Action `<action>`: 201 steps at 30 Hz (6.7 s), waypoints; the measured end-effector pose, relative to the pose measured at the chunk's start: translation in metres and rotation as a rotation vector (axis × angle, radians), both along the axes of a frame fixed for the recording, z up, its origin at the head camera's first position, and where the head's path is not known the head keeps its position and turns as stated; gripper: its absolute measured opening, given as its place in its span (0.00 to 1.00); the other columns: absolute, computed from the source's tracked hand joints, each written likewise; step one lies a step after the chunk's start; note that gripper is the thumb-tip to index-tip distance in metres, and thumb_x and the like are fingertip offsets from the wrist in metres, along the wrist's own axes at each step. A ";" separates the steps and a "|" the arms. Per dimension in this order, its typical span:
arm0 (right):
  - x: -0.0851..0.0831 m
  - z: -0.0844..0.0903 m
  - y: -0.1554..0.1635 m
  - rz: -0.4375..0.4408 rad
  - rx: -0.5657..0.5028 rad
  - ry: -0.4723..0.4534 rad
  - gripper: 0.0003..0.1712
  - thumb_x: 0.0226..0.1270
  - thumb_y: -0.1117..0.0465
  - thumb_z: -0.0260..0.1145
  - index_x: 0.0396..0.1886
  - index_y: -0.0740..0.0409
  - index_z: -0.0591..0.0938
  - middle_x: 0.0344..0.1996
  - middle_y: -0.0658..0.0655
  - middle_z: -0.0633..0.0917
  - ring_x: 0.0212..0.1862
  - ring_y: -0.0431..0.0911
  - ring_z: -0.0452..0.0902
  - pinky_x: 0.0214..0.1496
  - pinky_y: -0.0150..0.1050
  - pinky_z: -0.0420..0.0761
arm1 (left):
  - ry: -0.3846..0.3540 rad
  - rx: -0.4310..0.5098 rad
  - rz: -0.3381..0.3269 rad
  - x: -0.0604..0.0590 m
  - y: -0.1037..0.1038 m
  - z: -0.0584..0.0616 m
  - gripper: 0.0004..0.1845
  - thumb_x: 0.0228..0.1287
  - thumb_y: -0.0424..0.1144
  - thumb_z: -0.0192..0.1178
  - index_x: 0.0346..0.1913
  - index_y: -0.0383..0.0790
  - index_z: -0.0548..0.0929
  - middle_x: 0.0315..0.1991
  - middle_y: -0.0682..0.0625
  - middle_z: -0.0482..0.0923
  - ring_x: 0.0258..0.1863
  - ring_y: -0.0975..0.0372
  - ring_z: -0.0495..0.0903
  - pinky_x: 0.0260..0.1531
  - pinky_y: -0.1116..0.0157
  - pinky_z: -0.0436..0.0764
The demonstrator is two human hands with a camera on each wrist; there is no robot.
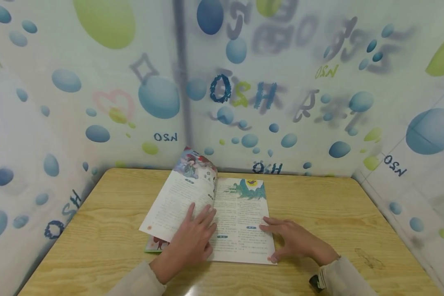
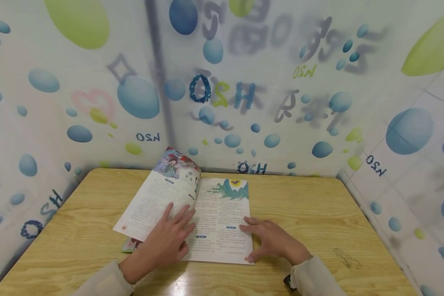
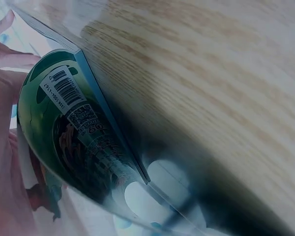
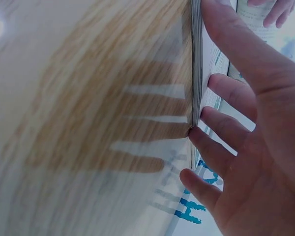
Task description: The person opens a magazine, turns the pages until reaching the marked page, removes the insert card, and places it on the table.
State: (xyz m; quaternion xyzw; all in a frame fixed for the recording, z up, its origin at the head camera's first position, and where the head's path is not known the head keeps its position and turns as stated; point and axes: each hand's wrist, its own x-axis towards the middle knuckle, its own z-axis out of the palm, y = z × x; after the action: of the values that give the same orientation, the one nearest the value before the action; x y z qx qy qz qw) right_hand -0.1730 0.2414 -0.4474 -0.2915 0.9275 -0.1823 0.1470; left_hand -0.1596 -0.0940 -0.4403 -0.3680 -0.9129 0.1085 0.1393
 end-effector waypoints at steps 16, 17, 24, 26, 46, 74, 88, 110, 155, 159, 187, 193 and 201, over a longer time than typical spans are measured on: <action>0.003 0.003 -0.002 0.002 0.024 0.019 0.53 0.46 0.31 0.73 0.70 0.53 0.75 0.73 0.60 0.67 0.72 0.60 0.63 0.68 0.64 0.63 | -0.161 0.154 0.062 0.000 -0.006 -0.008 0.19 0.59 0.47 0.56 0.49 0.42 0.84 0.67 0.41 0.72 0.69 0.45 0.67 0.55 0.31 0.67; 0.003 0.003 -0.002 0.006 0.022 0.023 0.53 0.46 0.30 0.73 0.70 0.53 0.75 0.73 0.60 0.67 0.72 0.60 0.63 0.68 0.64 0.63 | -0.162 0.154 0.062 0.000 -0.006 -0.008 0.19 0.60 0.47 0.56 0.49 0.42 0.84 0.67 0.41 0.72 0.69 0.45 0.67 0.54 0.31 0.67; 0.003 0.003 -0.001 0.027 0.005 0.032 0.53 0.47 0.30 0.72 0.69 0.55 0.74 0.73 0.62 0.67 0.73 0.62 0.61 0.68 0.66 0.61 | -0.176 0.159 0.064 0.000 -0.006 -0.008 0.19 0.61 0.47 0.56 0.50 0.41 0.84 0.68 0.41 0.71 0.69 0.45 0.66 0.54 0.31 0.68; 0.003 0.003 0.000 0.029 0.002 0.031 0.53 0.47 0.30 0.72 0.69 0.55 0.74 0.73 0.62 0.67 0.73 0.62 0.60 0.68 0.66 0.60 | -0.187 0.163 0.066 0.000 -0.006 -0.008 0.20 0.61 0.47 0.56 0.51 0.41 0.84 0.68 0.40 0.70 0.70 0.44 0.66 0.53 0.32 0.69; 0.000 0.003 -0.003 0.025 0.004 0.076 0.48 0.54 0.29 0.67 0.66 0.55 0.78 0.70 0.61 0.71 0.73 0.63 0.60 0.67 0.68 0.61 | -0.204 0.199 0.084 0.003 -0.004 -0.009 0.32 0.65 0.65 0.54 0.53 0.39 0.84 0.69 0.39 0.69 0.70 0.44 0.65 0.52 0.33 0.71; -0.003 0.019 0.005 -0.061 -0.112 -0.035 0.41 0.69 0.36 0.59 0.71 0.58 0.72 0.69 0.65 0.71 0.71 0.66 0.62 0.67 0.67 0.63 | -0.196 0.195 0.083 0.004 -0.002 -0.009 0.39 0.61 0.72 0.52 0.52 0.38 0.84 0.68 0.38 0.69 0.69 0.42 0.66 0.49 0.34 0.74; -0.005 0.015 0.007 -0.063 -0.066 -0.001 0.42 0.62 0.38 0.68 0.67 0.61 0.75 0.66 0.62 0.76 0.68 0.61 0.69 0.65 0.62 0.68 | -0.156 0.258 0.026 0.004 -0.003 -0.006 0.41 0.66 0.59 0.55 0.78 0.46 0.58 0.75 0.39 0.60 0.70 0.42 0.64 0.51 0.36 0.75; 0.003 0.002 -0.004 0.061 -0.017 -0.032 0.49 0.52 0.38 0.75 0.71 0.55 0.72 0.76 0.58 0.62 0.76 0.55 0.56 0.70 0.58 0.63 | 0.083 -0.039 -0.201 -0.003 0.003 0.002 0.24 0.62 0.51 0.60 0.60 0.50 0.83 0.75 0.47 0.62 0.78 0.52 0.50 0.73 0.42 0.45; 0.003 0.003 -0.007 0.043 0.018 0.007 0.51 0.48 0.34 0.74 0.69 0.55 0.75 0.75 0.58 0.64 0.75 0.55 0.57 0.69 0.63 0.61 | -0.138 0.175 0.051 0.003 -0.006 -0.008 0.22 0.63 0.47 0.54 0.56 0.40 0.82 0.68 0.40 0.71 0.69 0.43 0.67 0.46 0.33 0.75; 0.003 0.003 -0.007 0.052 0.019 0.016 0.51 0.48 0.34 0.74 0.69 0.56 0.75 0.74 0.58 0.65 0.75 0.56 0.58 0.69 0.63 0.62 | -0.156 0.179 0.061 0.003 -0.007 -0.008 0.22 0.64 0.47 0.54 0.56 0.39 0.82 0.68 0.40 0.70 0.69 0.43 0.66 0.45 0.34 0.76; 0.004 0.000 -0.010 0.054 -0.037 0.102 0.43 0.60 0.31 0.65 0.65 0.55 0.79 0.71 0.60 0.70 0.71 0.58 0.65 0.66 0.62 0.67 | -0.206 0.162 0.122 0.003 0.003 -0.007 0.57 0.44 0.86 0.49 0.59 0.38 0.81 0.69 0.38 0.67 0.69 0.40 0.65 0.45 0.32 0.75; 0.003 0.001 -0.011 0.018 -0.018 0.058 0.42 0.60 0.30 0.64 0.65 0.53 0.79 0.71 0.57 0.70 0.72 0.57 0.63 0.68 0.61 0.65 | -0.182 0.138 0.108 0.003 0.002 -0.009 0.56 0.43 0.84 0.54 0.60 0.38 0.80 0.69 0.37 0.67 0.69 0.40 0.65 0.44 0.33 0.76; 0.002 0.006 -0.013 -0.013 -0.025 0.010 0.41 0.62 0.29 0.62 0.64 0.53 0.80 0.71 0.57 0.70 0.72 0.58 0.63 0.69 0.63 0.63 | -0.212 0.145 0.115 0.004 0.001 -0.008 0.53 0.47 0.81 0.55 0.60 0.38 0.80 0.69 0.37 0.67 0.69 0.40 0.64 0.46 0.33 0.75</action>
State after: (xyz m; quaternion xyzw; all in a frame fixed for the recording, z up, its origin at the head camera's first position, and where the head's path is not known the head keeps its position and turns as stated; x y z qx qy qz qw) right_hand -0.1709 0.2285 -0.4416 -0.2881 0.9278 -0.1932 0.1376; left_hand -0.1561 -0.0933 -0.4484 -0.3133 -0.9476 0.0104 0.0619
